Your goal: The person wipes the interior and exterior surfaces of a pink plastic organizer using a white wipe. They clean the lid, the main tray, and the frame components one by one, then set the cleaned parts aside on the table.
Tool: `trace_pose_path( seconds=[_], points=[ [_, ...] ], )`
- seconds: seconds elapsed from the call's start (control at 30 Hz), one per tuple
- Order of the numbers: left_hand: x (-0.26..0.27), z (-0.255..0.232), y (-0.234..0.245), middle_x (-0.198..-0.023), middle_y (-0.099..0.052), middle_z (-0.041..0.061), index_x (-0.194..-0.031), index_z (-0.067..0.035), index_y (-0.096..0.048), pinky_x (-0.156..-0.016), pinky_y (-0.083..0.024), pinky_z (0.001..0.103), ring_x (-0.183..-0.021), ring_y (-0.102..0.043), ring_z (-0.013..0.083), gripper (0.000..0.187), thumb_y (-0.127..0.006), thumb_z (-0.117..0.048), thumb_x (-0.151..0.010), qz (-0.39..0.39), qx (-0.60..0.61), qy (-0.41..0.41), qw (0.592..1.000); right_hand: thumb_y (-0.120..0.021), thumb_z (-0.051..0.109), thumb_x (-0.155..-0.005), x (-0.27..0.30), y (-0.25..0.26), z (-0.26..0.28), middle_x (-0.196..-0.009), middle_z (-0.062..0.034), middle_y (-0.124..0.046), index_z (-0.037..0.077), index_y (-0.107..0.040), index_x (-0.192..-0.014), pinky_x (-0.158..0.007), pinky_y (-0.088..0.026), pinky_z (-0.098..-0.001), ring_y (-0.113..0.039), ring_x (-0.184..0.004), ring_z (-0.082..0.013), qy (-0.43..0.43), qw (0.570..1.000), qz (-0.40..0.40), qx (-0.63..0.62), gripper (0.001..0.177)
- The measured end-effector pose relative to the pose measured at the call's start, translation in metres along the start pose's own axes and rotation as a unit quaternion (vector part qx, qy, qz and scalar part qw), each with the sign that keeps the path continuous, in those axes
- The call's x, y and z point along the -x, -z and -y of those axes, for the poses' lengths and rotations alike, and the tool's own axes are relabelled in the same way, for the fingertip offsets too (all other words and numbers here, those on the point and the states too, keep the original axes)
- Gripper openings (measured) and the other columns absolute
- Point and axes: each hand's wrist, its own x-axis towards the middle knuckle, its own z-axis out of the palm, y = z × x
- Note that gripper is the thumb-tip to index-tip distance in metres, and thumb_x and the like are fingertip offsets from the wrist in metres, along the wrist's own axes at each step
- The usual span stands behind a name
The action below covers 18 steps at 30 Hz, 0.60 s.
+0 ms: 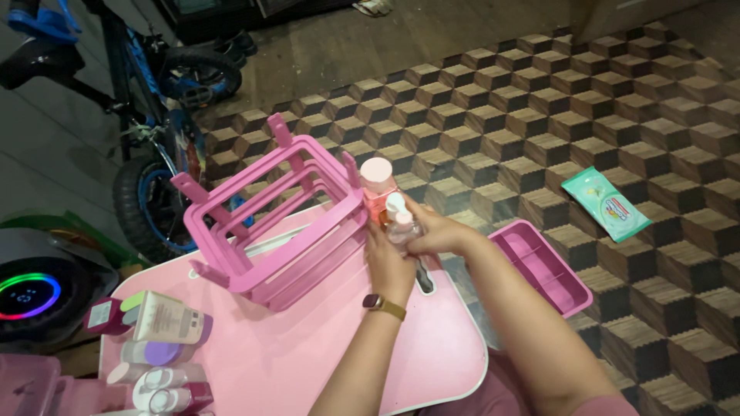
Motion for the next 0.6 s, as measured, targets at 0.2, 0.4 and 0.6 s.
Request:
trace_pose_path(
  seconds=[0.2,0.4,0.6],
  points=[
    [-0.008,0.006,-0.018,-0.150,-0.041,0.033,-0.155,0.010,-0.018,-0.112,-0.037,0.049,-0.134,-0.044,0.0491,0.109,-0.080,-0.003,-0.066,0.024,-0.012,-0.001,1.000,-0.079,0.012,-0.067,0.004,0.002,-0.005,-0.143,-0.0178,-0.046,0.029,-0.013,-0.165,-0.101,-0.050,-0.0367,-0.054,-0.126,-0.0260,-0.055,0.998,-0.029,-0.032,0.120],
    [0.003,-0.006,0.011,-0.144,-0.042,0.034,-0.152,0.010,-0.017,-0.109,-0.035,0.052,-0.133,-0.041,0.0482,0.108,-0.084,-0.008,-0.069,0.027,-0.032,-0.084,0.996,-0.072,0.005,-0.068,0.010,0.002,0.006,-0.144,-0.0140,-0.050,0.027,-0.011,-0.164,-0.090,-0.054,-0.0339,-0.058,-0.118,-0.0222,-0.025,0.997,-0.038,-0.065,0.117],
    [0.020,0.002,0.104,-0.124,-0.061,0.015,-0.142,-0.004,-0.051,-0.105,-0.040,0.053,-0.119,-0.053,0.0366,0.069,-0.077,-0.017,-0.080,-0.049,-0.264,-0.154,0.951,-0.065,-0.013,-0.066,0.030,-0.014,-0.030,-0.156,-0.0064,-0.037,0.019,-0.015,-0.162,-0.090,-0.053,-0.0326,-0.041,-0.134,-0.0133,0.071,0.981,-0.152,-0.098,0.113]
  ],
)
